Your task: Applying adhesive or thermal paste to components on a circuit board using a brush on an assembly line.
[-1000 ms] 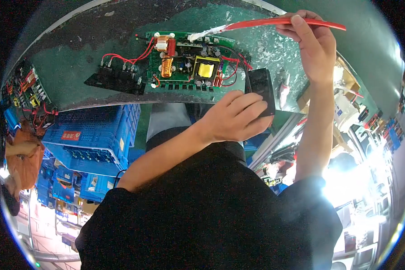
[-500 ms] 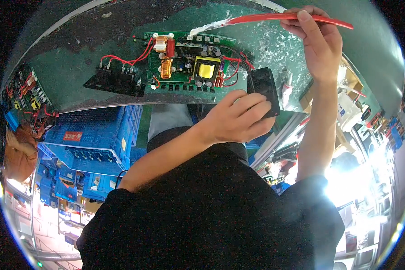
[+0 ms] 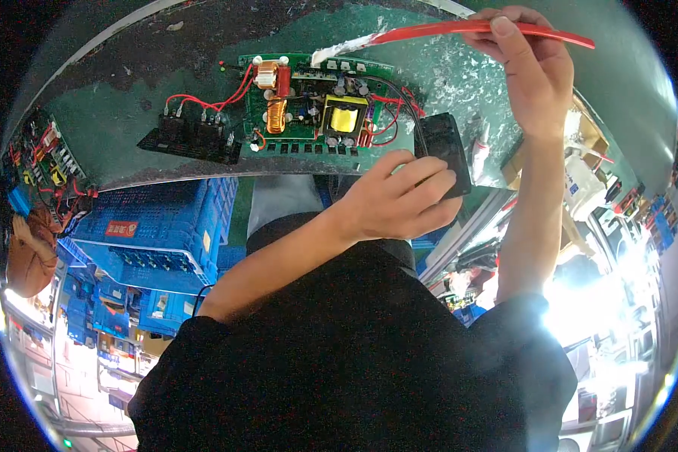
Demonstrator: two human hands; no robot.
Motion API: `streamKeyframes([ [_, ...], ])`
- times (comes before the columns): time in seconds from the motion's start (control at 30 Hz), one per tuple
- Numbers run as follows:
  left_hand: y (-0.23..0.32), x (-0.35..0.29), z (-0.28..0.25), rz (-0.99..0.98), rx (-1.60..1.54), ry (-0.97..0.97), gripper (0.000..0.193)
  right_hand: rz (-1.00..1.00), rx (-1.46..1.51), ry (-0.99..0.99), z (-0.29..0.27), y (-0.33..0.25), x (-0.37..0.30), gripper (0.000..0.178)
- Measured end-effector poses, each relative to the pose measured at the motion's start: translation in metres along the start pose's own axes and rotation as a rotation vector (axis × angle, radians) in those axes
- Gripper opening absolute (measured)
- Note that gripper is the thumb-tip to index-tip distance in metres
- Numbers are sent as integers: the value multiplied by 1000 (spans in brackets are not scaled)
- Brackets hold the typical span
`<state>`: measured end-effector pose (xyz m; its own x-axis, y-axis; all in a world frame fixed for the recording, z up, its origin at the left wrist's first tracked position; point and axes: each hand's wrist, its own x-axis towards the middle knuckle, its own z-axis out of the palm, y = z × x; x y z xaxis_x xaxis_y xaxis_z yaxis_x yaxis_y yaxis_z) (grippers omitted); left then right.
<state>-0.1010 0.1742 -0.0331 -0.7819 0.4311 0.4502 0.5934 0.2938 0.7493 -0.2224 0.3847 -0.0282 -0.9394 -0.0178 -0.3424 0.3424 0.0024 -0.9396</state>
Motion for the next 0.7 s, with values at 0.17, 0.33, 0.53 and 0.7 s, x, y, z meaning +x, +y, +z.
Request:
streamKeyframes([
  [0.17,1,-1,0,-6,-3,-4,17,4,-71,-24,0,-5,-3,21],
  [0.33,1,0,-1,-9,4,-13,16,-83,-17,-30,-2,-13,-1,21],
  [0.53,1,0,-1,-7,11,-11,15,-42,-30,-21,-1,-8,-6,19],
  [0.7,1,-1,0,-8,7,-2,16,-37,-44,-49,-3,-9,-8,19],
])
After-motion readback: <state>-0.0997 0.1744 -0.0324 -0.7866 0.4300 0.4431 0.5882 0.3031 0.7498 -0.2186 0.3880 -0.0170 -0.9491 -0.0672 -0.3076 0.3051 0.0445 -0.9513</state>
